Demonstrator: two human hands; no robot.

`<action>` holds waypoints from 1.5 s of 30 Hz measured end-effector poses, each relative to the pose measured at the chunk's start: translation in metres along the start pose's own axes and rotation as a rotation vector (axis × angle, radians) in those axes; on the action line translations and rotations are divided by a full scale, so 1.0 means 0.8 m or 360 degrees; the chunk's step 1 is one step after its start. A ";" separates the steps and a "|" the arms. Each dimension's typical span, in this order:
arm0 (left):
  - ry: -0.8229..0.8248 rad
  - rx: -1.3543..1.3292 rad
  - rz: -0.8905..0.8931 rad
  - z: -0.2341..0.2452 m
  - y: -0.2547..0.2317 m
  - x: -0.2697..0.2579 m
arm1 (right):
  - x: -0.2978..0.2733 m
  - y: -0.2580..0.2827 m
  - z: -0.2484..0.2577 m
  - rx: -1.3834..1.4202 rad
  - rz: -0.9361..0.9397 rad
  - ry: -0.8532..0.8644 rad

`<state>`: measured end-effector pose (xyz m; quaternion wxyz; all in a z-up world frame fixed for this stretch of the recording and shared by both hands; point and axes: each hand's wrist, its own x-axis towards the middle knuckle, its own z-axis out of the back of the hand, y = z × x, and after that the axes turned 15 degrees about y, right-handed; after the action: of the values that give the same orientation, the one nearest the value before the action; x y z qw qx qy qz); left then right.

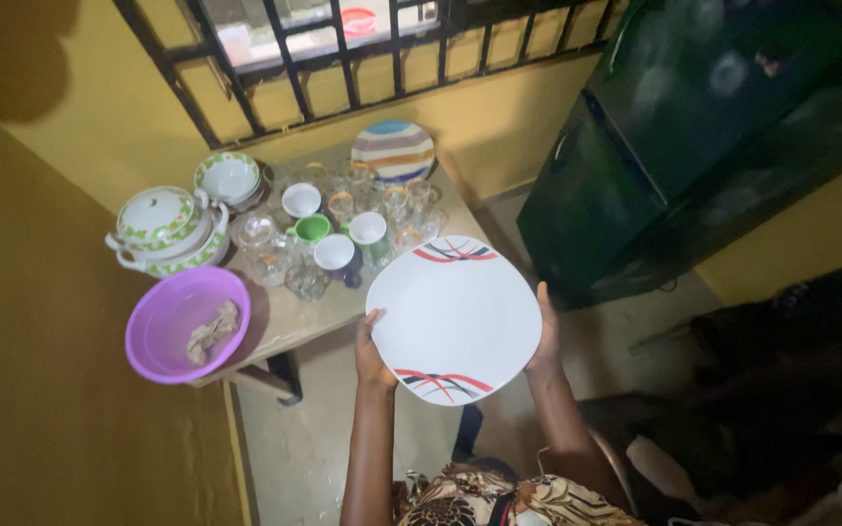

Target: The person picks up ceramic plates from a dining table and places them onto a smaller utility table next to other glassware and dishes.

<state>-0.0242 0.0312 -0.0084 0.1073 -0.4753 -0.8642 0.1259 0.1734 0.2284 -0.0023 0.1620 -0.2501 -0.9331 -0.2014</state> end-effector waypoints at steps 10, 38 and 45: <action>0.0016 0.0084 -0.0002 -0.027 0.030 0.133 | 0.088 0.083 0.055 -0.0001 -0.0030 -0.0139; -0.0018 0.0059 0.0123 0.096 0.064 0.312 | 0.186 0.173 0.313 -0.0898 -0.0754 -0.0844; -0.0015 -0.0053 0.0090 0.100 0.006 0.377 | 0.295 0.167 0.322 -0.1152 -0.0825 -0.0909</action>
<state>-0.2033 0.2807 -0.0659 0.0917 -0.5006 -0.8529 0.1165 -0.0018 0.5473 -0.0911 -0.2503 -0.0961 -0.8421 -0.4680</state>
